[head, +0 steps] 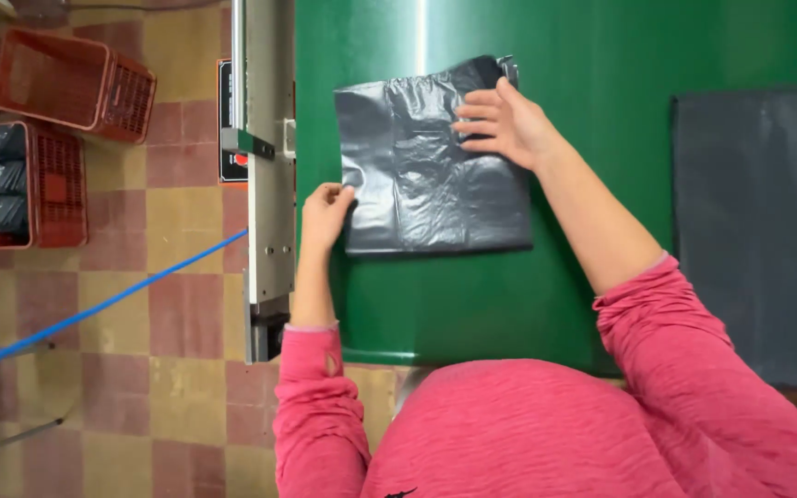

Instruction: Folding black plastic bags on a conveyor belt and placing them into a red plastic storage crate.

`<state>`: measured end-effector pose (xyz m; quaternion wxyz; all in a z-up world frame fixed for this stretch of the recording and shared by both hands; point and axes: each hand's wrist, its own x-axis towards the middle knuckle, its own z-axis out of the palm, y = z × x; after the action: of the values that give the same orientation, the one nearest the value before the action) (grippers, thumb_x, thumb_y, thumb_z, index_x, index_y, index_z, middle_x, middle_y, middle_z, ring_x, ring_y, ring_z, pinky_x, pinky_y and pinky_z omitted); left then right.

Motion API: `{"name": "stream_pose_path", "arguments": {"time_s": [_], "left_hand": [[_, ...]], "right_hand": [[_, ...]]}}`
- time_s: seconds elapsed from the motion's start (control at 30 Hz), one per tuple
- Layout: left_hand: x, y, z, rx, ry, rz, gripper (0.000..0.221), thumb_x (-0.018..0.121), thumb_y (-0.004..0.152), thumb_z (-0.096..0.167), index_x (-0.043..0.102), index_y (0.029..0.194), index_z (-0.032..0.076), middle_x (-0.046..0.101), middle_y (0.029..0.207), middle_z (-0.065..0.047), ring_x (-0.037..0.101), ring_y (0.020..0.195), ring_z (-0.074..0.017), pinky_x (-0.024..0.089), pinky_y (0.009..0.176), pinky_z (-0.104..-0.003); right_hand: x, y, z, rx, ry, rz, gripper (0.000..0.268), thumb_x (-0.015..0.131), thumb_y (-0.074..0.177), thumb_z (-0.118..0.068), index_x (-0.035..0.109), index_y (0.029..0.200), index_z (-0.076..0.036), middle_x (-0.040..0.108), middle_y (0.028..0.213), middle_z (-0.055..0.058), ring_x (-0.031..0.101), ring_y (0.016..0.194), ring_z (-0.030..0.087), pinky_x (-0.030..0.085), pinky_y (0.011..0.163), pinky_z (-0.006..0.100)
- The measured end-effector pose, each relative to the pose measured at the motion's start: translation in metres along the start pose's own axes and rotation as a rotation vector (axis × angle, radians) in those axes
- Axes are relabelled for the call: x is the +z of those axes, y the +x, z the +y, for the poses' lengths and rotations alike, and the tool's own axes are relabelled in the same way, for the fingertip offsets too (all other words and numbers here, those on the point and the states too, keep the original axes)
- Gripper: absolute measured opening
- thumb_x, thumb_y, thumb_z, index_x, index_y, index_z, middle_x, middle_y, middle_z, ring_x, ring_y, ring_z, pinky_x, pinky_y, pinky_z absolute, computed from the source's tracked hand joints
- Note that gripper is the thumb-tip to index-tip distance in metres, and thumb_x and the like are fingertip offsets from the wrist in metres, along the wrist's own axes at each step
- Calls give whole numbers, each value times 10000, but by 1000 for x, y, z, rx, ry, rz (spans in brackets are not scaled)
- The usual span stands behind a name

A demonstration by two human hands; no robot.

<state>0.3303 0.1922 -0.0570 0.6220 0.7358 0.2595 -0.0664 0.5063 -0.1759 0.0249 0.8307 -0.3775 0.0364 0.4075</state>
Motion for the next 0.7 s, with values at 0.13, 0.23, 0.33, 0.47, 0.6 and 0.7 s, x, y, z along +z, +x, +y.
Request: {"name": "stream_pose_path", "arguments": {"time_s": [0.13, 0.23, 0.33, 0.47, 0.6, 0.7], "left_hand": [[28, -25, 40, 278, 517, 310, 243, 725, 927, 291, 679, 973, 58, 695, 758, -87, 691, 681, -250, 542, 659, -378], [35, -35, 56, 237, 610, 341, 225, 701, 943, 279, 663, 983, 61, 698, 789, -105, 688, 737, -305, 537, 683, -416], [48, -56, 95, 349, 863, 410, 303, 722, 926, 287, 649, 1085, 40, 702, 950, -139, 675, 891, -350, 525, 725, -437], [66, -50, 96, 521, 720, 152, 529, 668, 975, 496, 593, 1283, 73, 678, 1226, -97, 653, 1146, -302, 527, 977, -409], [61, -2, 72, -19, -292, -387, 828, 418, 912, 725, 506, 1370, 41, 649, 1374, -139, 653, 1212, -281, 523, 946, -419], [28, -6, 67, -195, -662, -531, 1149, 157, 845, 884, 422, 1494, -26, 608, 1487, -181, 623, 1351, -266, 497, 1050, -457]], "right_hand": [[-24, 23, -19, -418, -816, 262, 453, 619, 1000, -396, 619, 1295, -53, 630, 1282, 202, 604, 1189, 377, 506, 986, 536], [-26, 39, -33, -744, -1531, 400, 488, 783, 864, -288, 635, 1255, -36, 639, 1223, 204, 605, 1110, 395, 511, 925, 505], [-47, 70, -33, -662, -1889, 444, 548, 833, 750, -249, 635, 1207, -21, 642, 1126, 213, 599, 1044, 424, 497, 862, 513], [-42, 82, -27, -256, -1985, 444, 421, 799, 742, -206, 647, 1105, -60, 665, 1036, 185, 605, 1015, 419, 473, 859, 523], [-2, 28, -1, -364, -1944, 462, 296, 764, 782, -149, 649, 1045, -78, 688, 1062, 150, 619, 1050, 388, 470, 878, 490], [50, -48, 32, -779, -1695, 411, 318, 711, 822, -11, 603, 1117, -59, 667, 1104, 104, 609, 1071, 352, 444, 906, 450]]}}
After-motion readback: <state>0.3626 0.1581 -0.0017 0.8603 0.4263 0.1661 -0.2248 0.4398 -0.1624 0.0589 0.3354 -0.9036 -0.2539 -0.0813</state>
